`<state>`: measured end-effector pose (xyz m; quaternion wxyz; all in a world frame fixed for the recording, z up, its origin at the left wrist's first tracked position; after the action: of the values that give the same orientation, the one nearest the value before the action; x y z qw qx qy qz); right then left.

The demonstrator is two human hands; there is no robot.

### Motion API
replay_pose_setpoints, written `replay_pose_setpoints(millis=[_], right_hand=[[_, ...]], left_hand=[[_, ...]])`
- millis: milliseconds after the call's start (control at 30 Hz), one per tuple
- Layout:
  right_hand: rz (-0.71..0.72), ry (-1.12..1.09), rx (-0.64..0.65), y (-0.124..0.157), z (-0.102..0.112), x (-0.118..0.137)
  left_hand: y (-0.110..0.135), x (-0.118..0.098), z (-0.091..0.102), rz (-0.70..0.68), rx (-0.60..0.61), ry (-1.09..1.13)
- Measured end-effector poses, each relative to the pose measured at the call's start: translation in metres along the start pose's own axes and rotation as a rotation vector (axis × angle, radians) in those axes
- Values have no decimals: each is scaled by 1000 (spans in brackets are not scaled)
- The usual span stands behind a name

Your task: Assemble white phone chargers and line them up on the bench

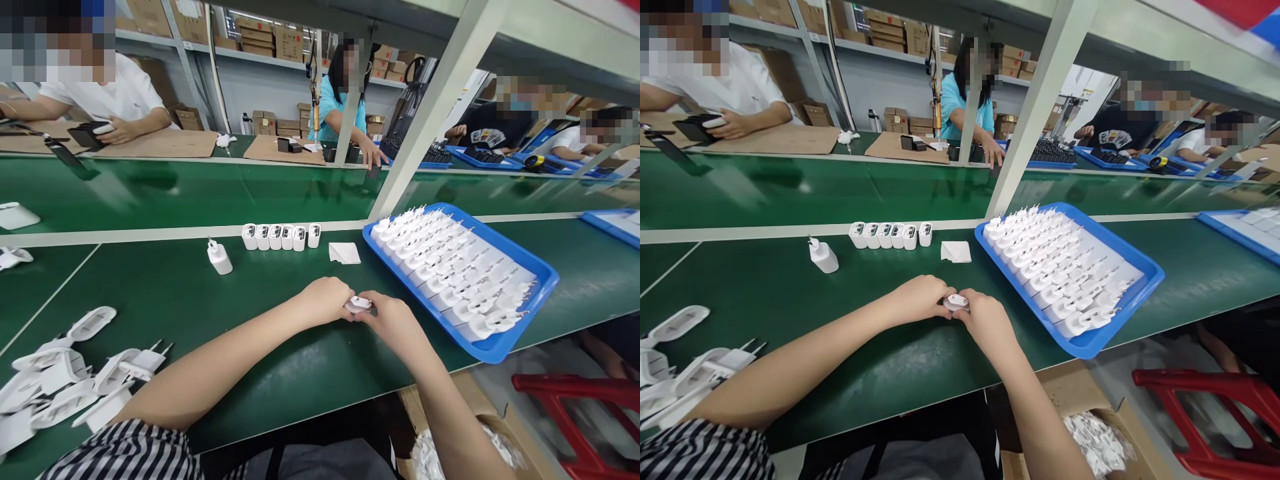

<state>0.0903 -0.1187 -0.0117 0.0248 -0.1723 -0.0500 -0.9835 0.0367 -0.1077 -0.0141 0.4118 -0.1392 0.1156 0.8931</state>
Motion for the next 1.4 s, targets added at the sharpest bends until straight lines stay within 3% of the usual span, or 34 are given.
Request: replay_pose_setpoints(millis=[167, 333, 533, 767, 933, 1133, 1400], right_hand=[[-7, 40, -13, 1, -1, 0], [48, 118, 20, -4, -3, 4], [87, 254, 31, -5, 0, 13], [151, 184, 110, -9, 1, 17], [89, 116, 166, -8, -3, 12], [-8, 66, 214, -10, -7, 7], [46, 120, 232, -15, -6, 13]], left_hand=[[-2, -6, 3, -113, -35, 36], [-1, 6, 4, 13, -68, 71], [-2, -8, 7, 54, 22, -134], [-5, -14, 11, -55, 39, -122], [-5, -2, 5, -18, 58, -9], [-16, -1, 3, 56, 153, 44], [-21, -11, 0, 115, 301, 61]])
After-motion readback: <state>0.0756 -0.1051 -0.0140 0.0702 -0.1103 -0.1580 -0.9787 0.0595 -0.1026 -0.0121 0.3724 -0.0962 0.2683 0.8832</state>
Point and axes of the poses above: each hand's wrist, its own y-axis away from the middle knuckle, its own z-axis out of the back of the hand, x = y × z, the point moved 10 cm from there along -y, towards the middle knuckle, and after that the axes turned 8 degrees about -z, right-handed, at the moved point
